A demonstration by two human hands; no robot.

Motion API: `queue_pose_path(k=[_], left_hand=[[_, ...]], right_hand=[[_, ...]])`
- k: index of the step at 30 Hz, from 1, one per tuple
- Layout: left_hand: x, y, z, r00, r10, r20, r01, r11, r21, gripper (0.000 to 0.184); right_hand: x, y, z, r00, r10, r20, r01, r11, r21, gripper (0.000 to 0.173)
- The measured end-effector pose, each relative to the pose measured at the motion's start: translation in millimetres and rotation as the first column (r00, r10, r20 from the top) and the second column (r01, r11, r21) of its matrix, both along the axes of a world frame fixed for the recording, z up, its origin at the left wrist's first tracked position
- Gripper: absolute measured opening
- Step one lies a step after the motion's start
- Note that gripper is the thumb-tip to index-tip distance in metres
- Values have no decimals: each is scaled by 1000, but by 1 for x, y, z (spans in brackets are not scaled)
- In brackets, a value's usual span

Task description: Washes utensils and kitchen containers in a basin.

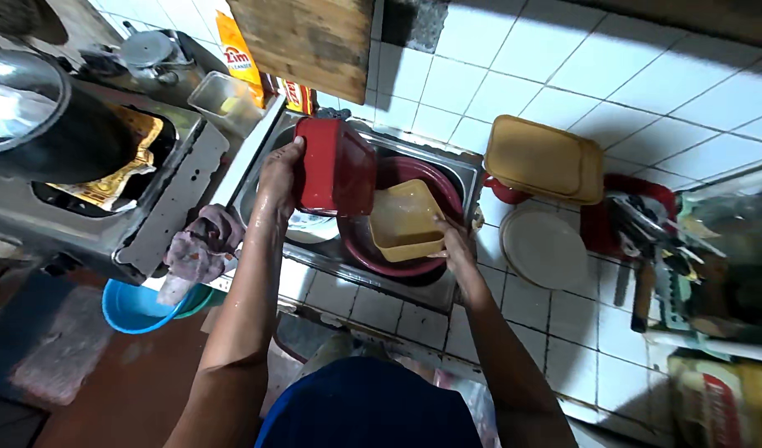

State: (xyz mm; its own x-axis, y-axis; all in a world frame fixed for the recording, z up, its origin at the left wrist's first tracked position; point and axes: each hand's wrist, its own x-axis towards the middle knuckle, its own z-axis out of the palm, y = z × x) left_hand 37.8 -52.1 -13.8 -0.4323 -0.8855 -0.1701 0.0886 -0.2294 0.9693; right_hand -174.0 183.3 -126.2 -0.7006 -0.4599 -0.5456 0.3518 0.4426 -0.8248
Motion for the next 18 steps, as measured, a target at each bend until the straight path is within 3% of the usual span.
queue_pose_path(k=[7, 13, 18], left_hand=[[-13, -11, 7, 985, -155, 69, 155, 988, 7, 31], [-49, -14, 0, 951, -280, 129, 282, 959, 1, 29], [-95, 1, -12, 866, -447, 225, 460, 888, -5, 27]], right_hand=[[-16, 37, 73, 998, 55, -39, -57, 997, -44, 58], [-28, 52, 167, 966, 47, -255, -50, 999, -5, 43], [-48, 47, 222, 877, 112, -467, -138, 990, -23, 44]])
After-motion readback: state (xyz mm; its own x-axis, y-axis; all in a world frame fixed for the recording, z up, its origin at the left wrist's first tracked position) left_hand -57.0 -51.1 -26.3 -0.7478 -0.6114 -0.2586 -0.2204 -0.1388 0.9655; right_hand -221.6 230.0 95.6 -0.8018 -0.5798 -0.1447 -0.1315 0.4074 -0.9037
